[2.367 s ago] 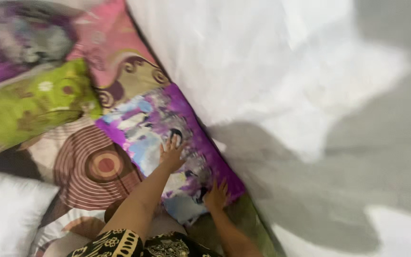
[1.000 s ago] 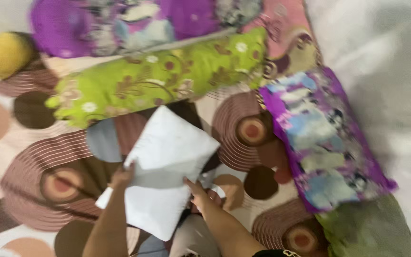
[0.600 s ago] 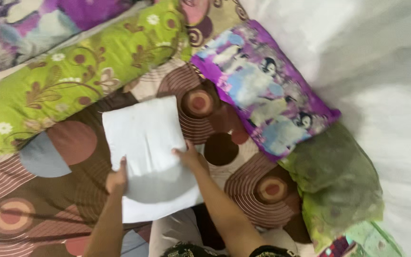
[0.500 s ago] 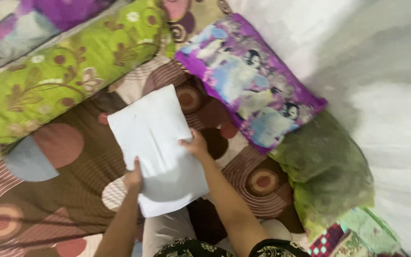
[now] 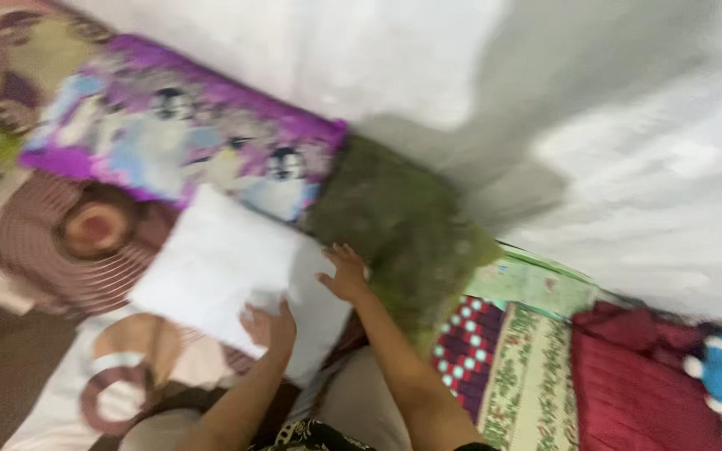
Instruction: The person sits on the floor of a bedroom and tidies the space. They arrange bottles and containers on a rolling storage cart, place a pink organizer on the cart, then arrange pillows and bolsters neatly at the head of the bed and tuck the bedsheet under the mattress edge.
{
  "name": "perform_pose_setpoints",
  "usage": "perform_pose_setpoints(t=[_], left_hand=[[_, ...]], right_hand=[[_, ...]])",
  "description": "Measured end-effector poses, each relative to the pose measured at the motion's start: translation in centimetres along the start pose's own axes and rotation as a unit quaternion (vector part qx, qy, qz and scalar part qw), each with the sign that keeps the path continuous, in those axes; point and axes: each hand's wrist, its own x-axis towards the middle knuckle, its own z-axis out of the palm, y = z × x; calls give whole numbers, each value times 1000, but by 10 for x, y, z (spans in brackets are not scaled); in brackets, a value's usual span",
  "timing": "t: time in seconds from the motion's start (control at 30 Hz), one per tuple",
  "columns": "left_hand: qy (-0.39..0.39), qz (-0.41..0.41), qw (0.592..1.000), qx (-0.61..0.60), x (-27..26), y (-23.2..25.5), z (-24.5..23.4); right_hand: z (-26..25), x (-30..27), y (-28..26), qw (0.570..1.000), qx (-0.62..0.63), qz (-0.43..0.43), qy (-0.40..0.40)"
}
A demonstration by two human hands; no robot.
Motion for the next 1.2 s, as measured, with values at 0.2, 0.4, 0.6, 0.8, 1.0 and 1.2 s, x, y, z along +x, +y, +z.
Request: perform_pose_setpoints(t=[0.2,0.4,0.6,0.8,1.0,1.2], left_hand=[[-153,263,925,226,-26,185,90],[-228,233,907,266,-38,289,142],[-290,225,873,321,-32,287,135],[-345,183,881,266,-34,270,117],[-316,169,905,230,-25,230,80],[-255,178,913,265,-17,159,58]], right_hand=[[-88,-51,116,993,-19,111,46],[-138,-61,214,903,128,338,234],[-131,-91,252,848,249,433,180],[-117,-103,242,740,487,464,15],[-95,-95,224,691,564,449,-54],[-60,-101,200,713,543,416,153]])
